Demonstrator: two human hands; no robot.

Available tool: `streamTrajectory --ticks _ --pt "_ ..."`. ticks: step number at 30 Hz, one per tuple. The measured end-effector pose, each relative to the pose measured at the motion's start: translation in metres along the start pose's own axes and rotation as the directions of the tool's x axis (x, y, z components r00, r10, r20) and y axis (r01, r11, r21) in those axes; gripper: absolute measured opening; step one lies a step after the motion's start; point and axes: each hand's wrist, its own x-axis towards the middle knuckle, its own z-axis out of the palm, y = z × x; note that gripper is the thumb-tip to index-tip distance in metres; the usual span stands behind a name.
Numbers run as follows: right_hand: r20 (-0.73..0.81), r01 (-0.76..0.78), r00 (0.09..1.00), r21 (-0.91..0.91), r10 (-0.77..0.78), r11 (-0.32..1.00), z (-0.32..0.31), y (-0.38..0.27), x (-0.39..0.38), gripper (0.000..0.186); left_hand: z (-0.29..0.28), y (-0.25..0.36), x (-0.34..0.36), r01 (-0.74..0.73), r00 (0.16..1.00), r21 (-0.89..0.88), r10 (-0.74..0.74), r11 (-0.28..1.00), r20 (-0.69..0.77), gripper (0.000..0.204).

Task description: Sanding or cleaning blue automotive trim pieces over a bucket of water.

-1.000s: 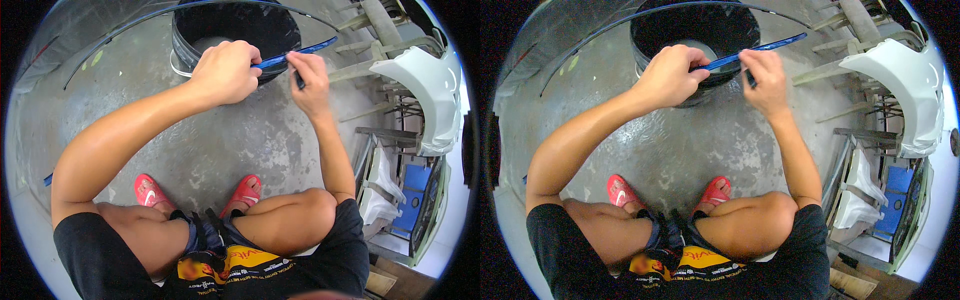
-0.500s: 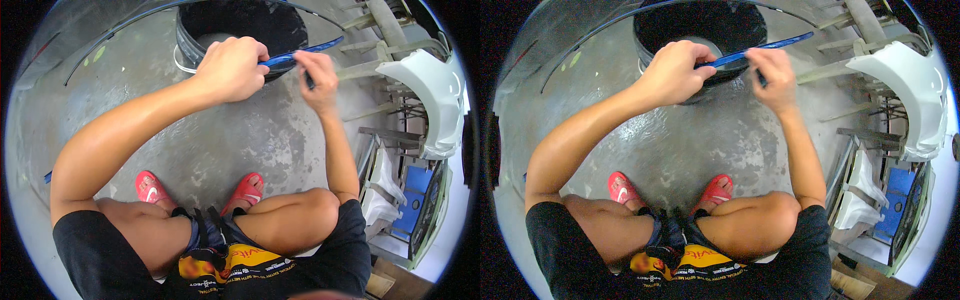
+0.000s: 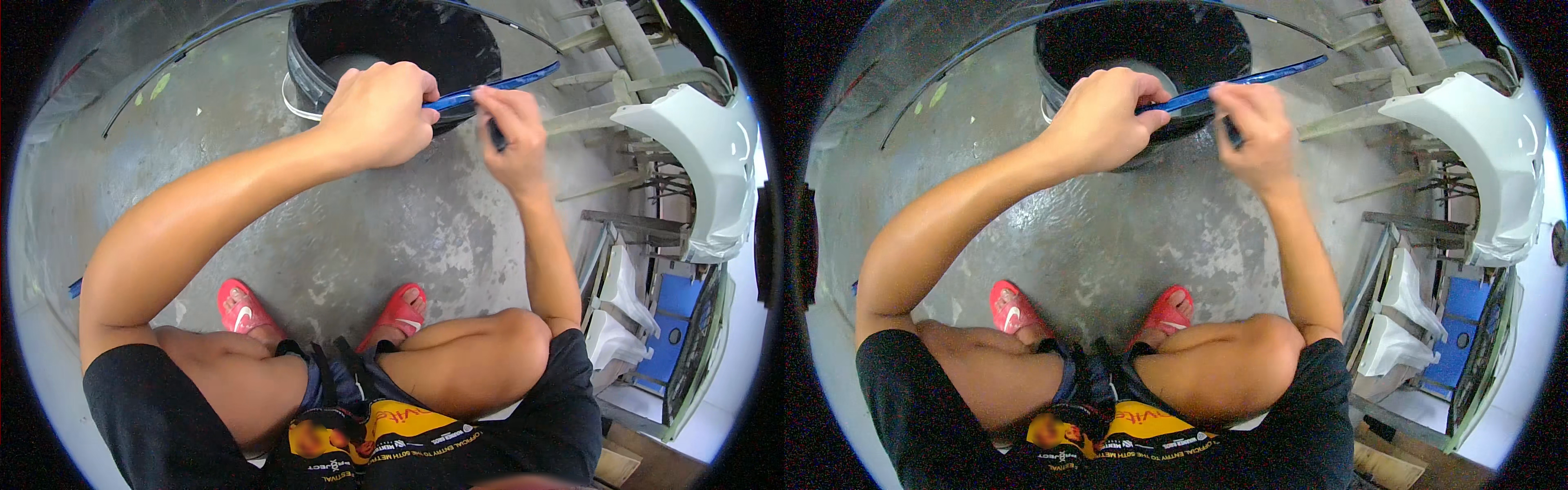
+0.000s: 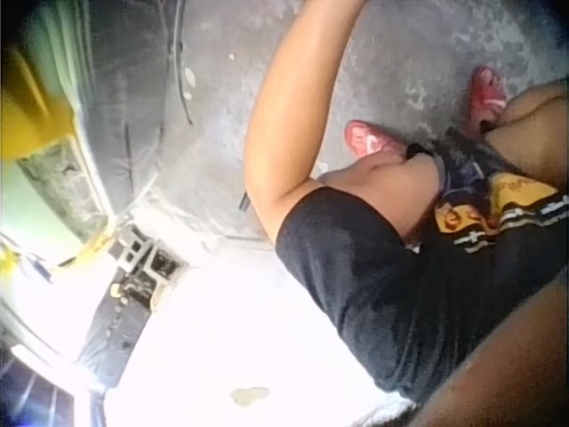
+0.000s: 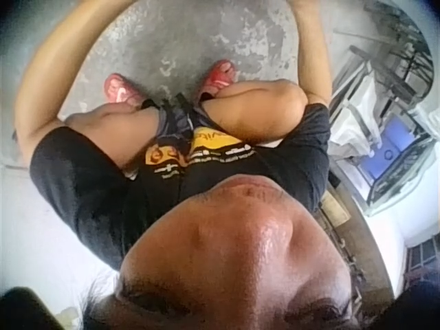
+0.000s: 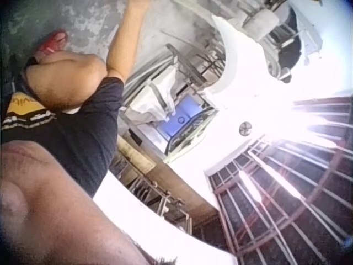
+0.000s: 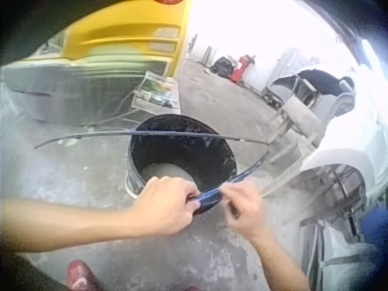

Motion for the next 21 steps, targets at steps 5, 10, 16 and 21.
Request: streamTrajectory --ticks 5,10,16,21 --pt "0.014 0.058 0.998 0.026 -0.059 0.998 -0.003 -0.002 0.010 0.038 0.000 -0.001 -0.001 -0.039 0.999 0.005 0.039 0.999 -0.003 0.022" --pt "-0.035 -0.015 0.999 -0.036 0.014 0.999 -0.002 0.010 0.004 0.039 0.001 -0.001 0.000 -0.022 1.000 0.015 0.023 1.000 -0.019 0.022" --pt "-0.044 -0.005 0.999 -0.009 0.004 1.000 -0.001 0.020 -0.006 0.033 0.003 -0.003 0.000 -0.051 0.998 0.017 0.051 0.999 -0.025 0.022" --pt "-0.045 -0.044 0.998 -0.060 0.042 0.997 -0.003 0.015 -0.003 0.030 0.004 -0.002 0.001 -0.020 1.000 0.024 0.020 1.000 -0.008 0.023"
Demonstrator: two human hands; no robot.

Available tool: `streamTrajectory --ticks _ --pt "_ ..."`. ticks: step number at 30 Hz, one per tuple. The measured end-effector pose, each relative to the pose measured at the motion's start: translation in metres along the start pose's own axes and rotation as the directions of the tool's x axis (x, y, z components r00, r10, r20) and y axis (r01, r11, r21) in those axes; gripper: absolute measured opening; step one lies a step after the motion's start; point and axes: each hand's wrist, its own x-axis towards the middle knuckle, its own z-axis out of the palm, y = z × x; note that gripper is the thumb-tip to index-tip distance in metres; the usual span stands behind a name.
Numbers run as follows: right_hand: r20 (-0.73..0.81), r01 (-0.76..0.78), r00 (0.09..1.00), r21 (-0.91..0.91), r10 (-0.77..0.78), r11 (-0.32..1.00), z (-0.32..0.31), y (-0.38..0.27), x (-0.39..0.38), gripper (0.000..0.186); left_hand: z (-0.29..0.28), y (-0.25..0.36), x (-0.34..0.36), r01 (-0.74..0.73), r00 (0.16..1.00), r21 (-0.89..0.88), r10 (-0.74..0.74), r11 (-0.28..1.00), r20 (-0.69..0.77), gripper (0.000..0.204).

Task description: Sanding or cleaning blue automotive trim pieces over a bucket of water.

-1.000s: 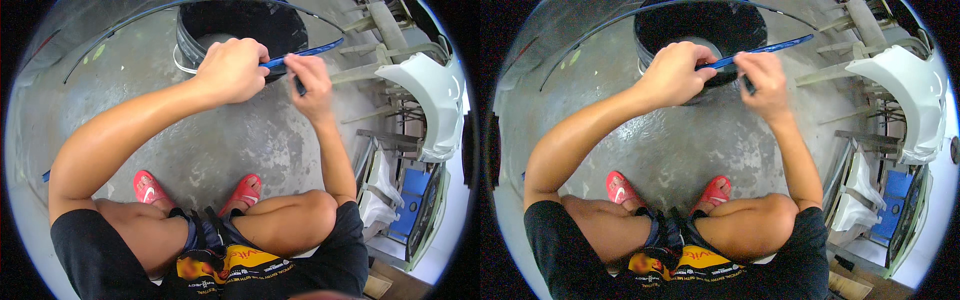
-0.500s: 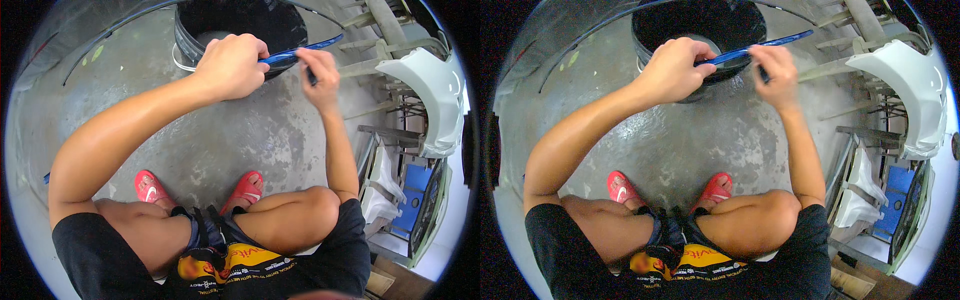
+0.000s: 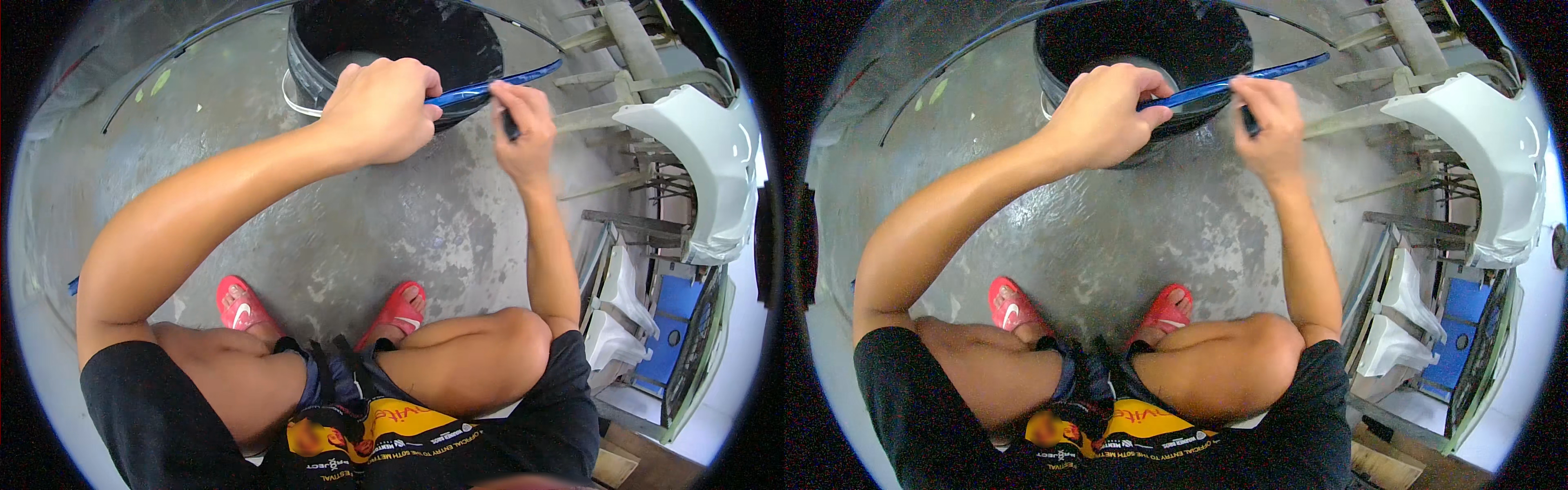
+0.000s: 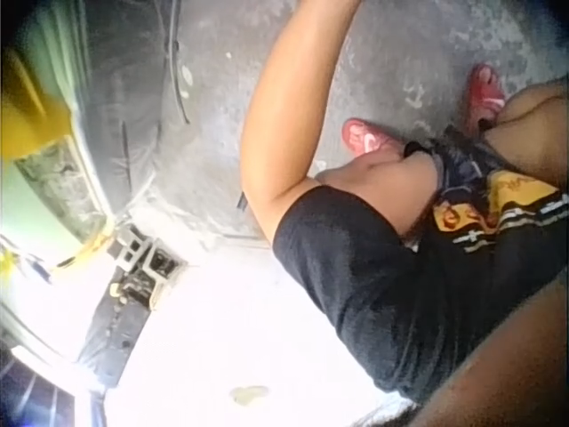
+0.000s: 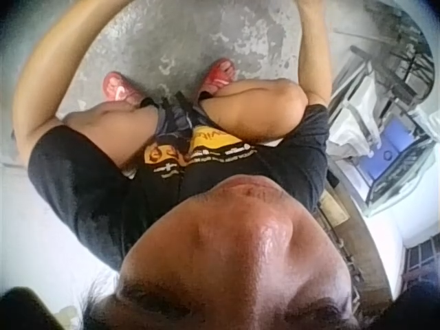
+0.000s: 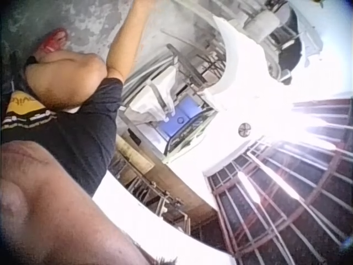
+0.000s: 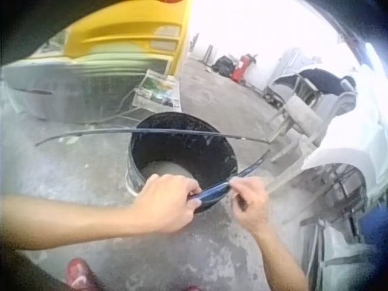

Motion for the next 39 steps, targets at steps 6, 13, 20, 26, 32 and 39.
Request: streamTrajectory --ticks 6,13,20,26,32,39 --pt "-0.064 -0.043 0.997 0.076 0.048 0.996 0.001 0.001 -0.001 0.036 0.000 -0.001 -0.001 -0.035 0.999 0.018 0.036 0.999 -0.028 0.022" --pt "0.053 0.138 0.988 0.097 -0.144 0.986 0.004 -0.001 -0.001 0.040 -0.001 -0.001 0.002 -0.027 1.000 0.000 0.027 1.000 -0.013 0.023" --pt "-0.008 0.091 0.996 0.044 -0.091 0.995 0.003 -0.016 0.012 0.043 -0.002 -0.003 0.001 -0.005 1.000 -0.001 0.005 1.000 -0.002 0.027" --pt "0.024 0.119 0.992 0.141 -0.124 0.983 0.007 -0.021 0.010 0.035 0.001 -0.003 0.001 -0.057 0.998 0.016 0.057 0.998 -0.025 0.024" --pt "0.053 0.102 0.993 0.106 -0.108 0.989 0.008 -0.022 0.007 0.034 0.002 -0.005 0.002 -0.058 0.997 0.008 0.058 0.998 -0.042 0.025" --pt "-0.048 -0.013 0.999 0.073 0.017 0.997 0.006 -0.027 0.011 0.046 0.004 -0.006 0.002 -0.033 0.999 0.006 0.033 0.999 -0.033 0.028"
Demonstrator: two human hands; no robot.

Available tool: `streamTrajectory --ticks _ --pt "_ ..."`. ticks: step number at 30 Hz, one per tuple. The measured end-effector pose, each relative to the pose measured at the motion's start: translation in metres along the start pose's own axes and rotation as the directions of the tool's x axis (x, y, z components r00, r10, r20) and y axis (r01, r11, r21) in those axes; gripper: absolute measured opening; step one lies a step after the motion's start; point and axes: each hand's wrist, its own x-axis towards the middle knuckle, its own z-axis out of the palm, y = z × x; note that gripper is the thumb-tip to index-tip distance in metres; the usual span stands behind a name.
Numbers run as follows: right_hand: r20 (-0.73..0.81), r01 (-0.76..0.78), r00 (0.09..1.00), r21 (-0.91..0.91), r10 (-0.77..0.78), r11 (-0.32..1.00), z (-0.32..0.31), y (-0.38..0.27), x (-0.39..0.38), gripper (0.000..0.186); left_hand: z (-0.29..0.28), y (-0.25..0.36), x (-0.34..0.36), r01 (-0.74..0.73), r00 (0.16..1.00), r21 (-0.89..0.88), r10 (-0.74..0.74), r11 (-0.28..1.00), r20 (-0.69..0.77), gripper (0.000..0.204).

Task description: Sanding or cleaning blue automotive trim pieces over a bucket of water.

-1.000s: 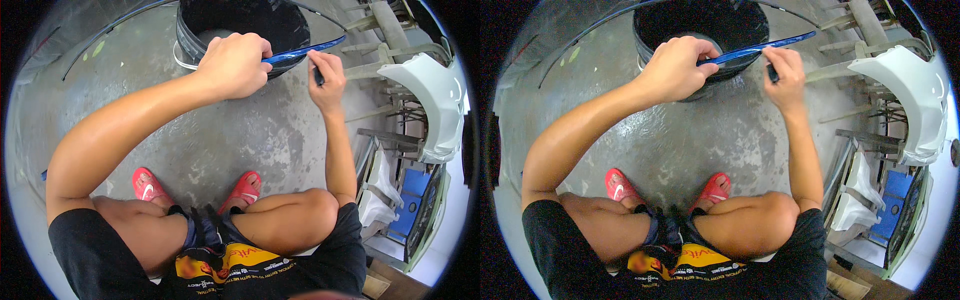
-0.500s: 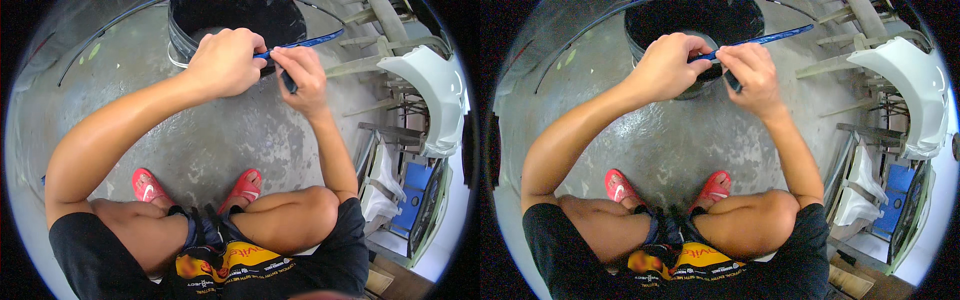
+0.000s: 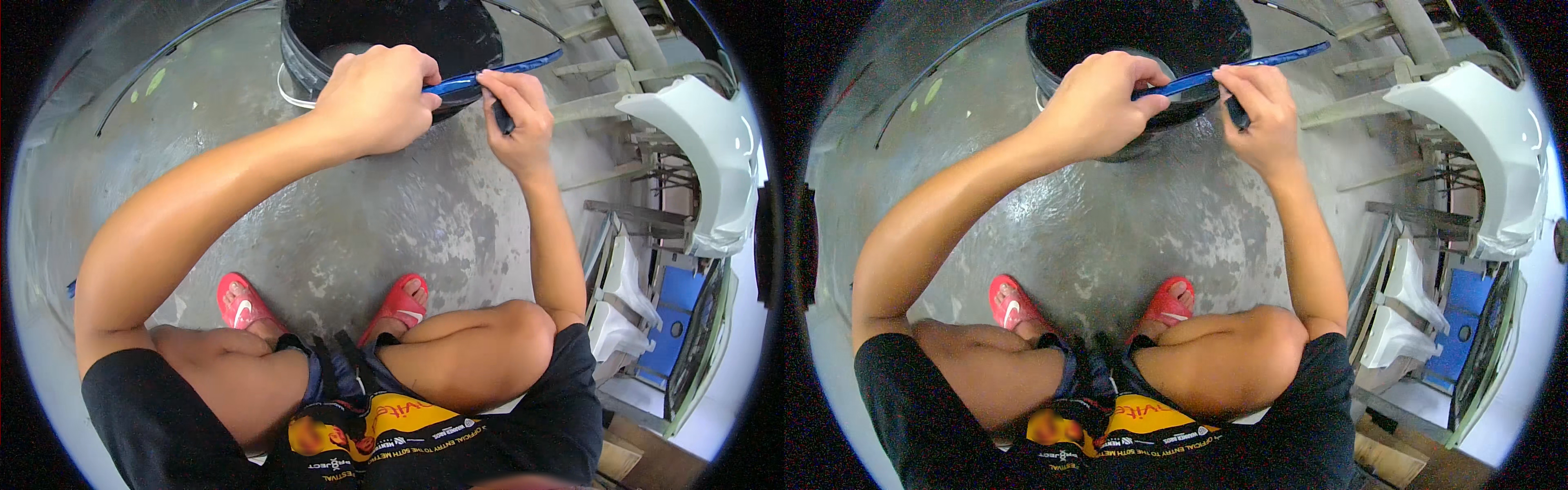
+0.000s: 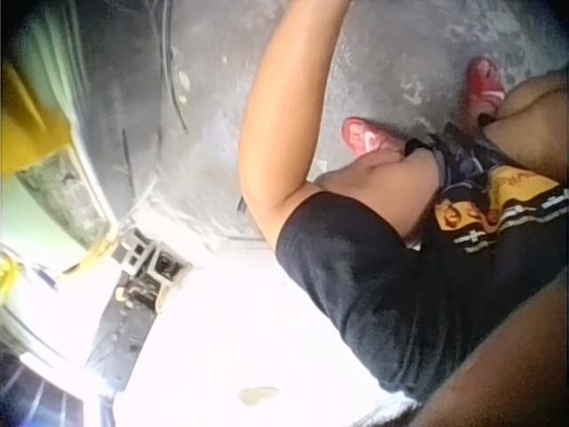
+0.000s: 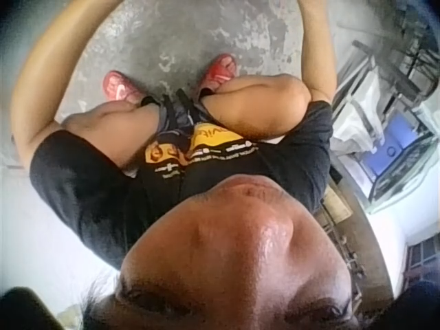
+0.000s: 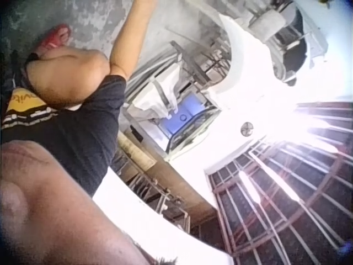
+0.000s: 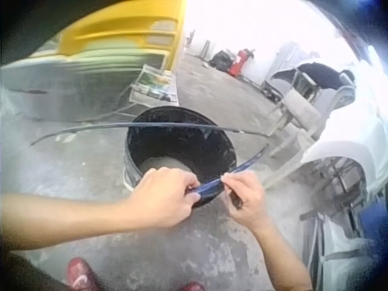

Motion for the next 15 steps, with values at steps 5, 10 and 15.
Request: streamTrajectory --ticks 5,10,15 --pt "0.154 0.190 0.968 0.075 -0.199 0.979 -0.0001 -0.0029 -0.0009 0.038 -0.0014 -0.0011 0.0016 -0.062 0.998 -0.004 0.062 0.998 -0.020 0.024" --pt "0.078 0.102 0.992 0.013 -0.103 0.995 0.0002 -0.0008 -0.0039 0.043 -0.0019 0.0000 -0.0003 0.001 1.000 -0.004 -0.001 1.000 0.022 0.027" --pt "0.235 0.213 0.945 0.082 -0.227 0.974 -0.0038 0.0039 -0.0053 0.037 -0.0026 0.0009 0.0011 -0.051 0.998 -0.003 0.051 0.999 -0.025 0.025"
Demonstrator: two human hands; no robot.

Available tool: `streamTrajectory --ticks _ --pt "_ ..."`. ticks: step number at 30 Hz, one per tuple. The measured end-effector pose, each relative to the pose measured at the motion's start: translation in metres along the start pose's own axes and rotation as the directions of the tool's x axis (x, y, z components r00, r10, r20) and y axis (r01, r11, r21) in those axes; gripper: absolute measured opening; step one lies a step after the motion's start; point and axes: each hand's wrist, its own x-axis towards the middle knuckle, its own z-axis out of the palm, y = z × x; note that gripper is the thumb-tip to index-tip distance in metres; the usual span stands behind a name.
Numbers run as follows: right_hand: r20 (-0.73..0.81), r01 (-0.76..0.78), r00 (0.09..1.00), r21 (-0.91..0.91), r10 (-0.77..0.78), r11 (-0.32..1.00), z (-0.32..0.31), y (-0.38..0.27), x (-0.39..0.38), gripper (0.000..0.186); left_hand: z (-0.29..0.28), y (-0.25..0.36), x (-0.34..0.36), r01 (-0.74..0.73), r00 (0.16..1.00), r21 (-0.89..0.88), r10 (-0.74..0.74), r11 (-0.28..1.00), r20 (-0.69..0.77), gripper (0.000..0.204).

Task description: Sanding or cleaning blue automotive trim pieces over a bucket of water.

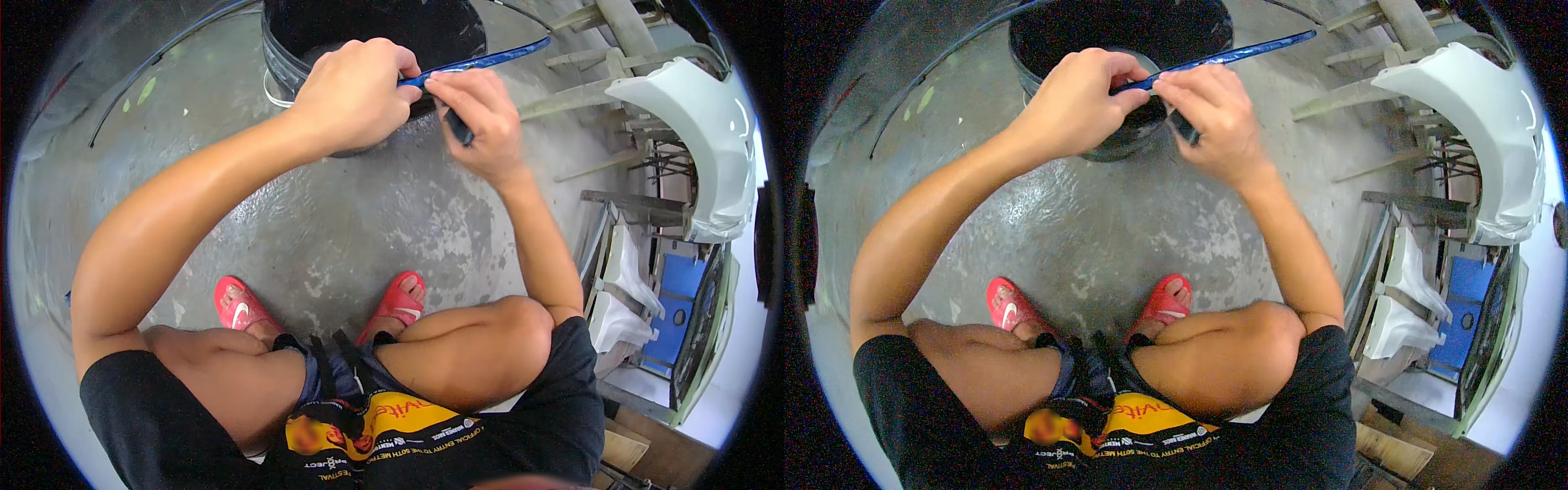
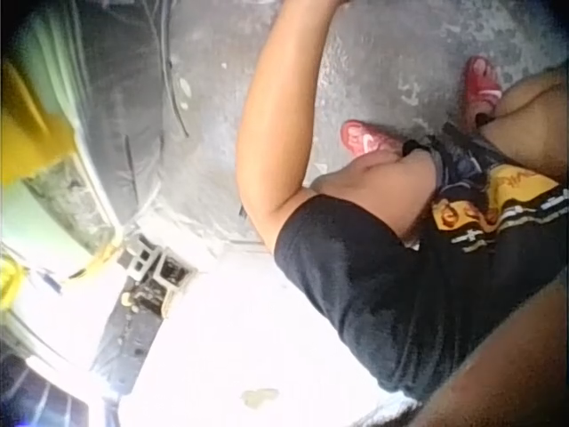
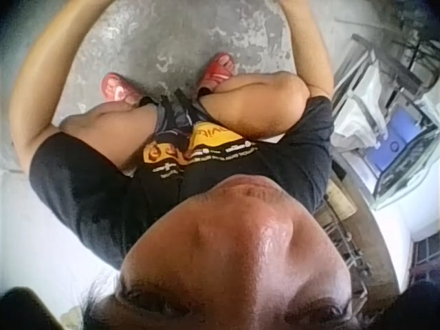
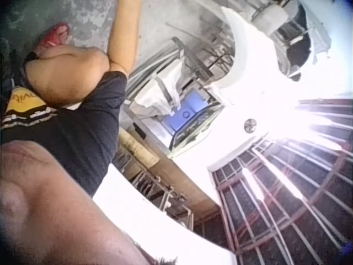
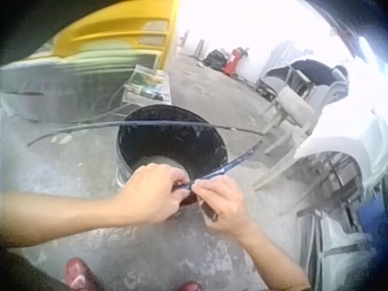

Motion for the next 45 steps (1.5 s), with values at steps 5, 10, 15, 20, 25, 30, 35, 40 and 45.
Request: streamTrajectory --ticks 5,10,15,20,25,30,35,40,45 --pt "-0.243 -0.242 0.943 -0.033 0.227 0.970 0.000 0.000 0.002 0.042 -0.001 0.000 0.000 0.075 0.995 -0.014 -0.074 0.997 0.065 0.025" --pt "-0.131 -0.045 0.990 0.000 0.045 0.999 0.004 0.002 0.004 0.041 0.001 0.001 0.002 0.014 1.000 -0.034 -0.014 0.999 0.022 0.024" --pt "-0.196 -0.184 0.967 -0.093 0.164 0.978 0.002 0.008 0.000 0.033 -0.001 0.001 0.000 0.047 0.998 -0.012 -0.046 0.999 0.053 0.026" --pt "-0.061 -0.049 0.997 -0.066 0.045 0.997 0.001 0.012 0.000 0.030 -0.001 0.000 0.001 0.008 1.000 -0.007 -0.008 1.000 0.031 0.026" --pt "-0.303 -0.287 0.916 -0.042 0.261 0.957 0.001 0.011 0.004 0.034 -0.005 0.005 -0.001 0.079 0.994 -0.004 -0.079 0.997 0.073 0.026" --pt "-0.182 -0.136 0.975 -0.023 0.129 0.991 0.002 0.011 -0.003 0.031 -0.003 0.009 -0.002 0.068 0.997 0.010 -0.069 0.998 0.040 0.027" --pt "-0.241 -0.250 0.946 -0.111 0.218 0.962 0.000 0.020 -0.006 0.027 -0.006 0.007 -0.001 0.080 0.993 0.005 -0.081 0.997 0.083 0.027" --pt "-0.174 -0.118 0.979 -0.059 0.106 0.991 0.003 0.023 -0.011 0.025 -0.006 0.009 0.001 0.069 0.995 0.001 -0.069 0.998 0.066 0.027" --pt "-0.305 -0.261 0.928 -0.128 0.212 0.957 -0.002 0.071 -0.031 0.030 -0.006 0.009 -0.001 0.084 0.993 0.000 -0.084 0.996 0.083 0.028"
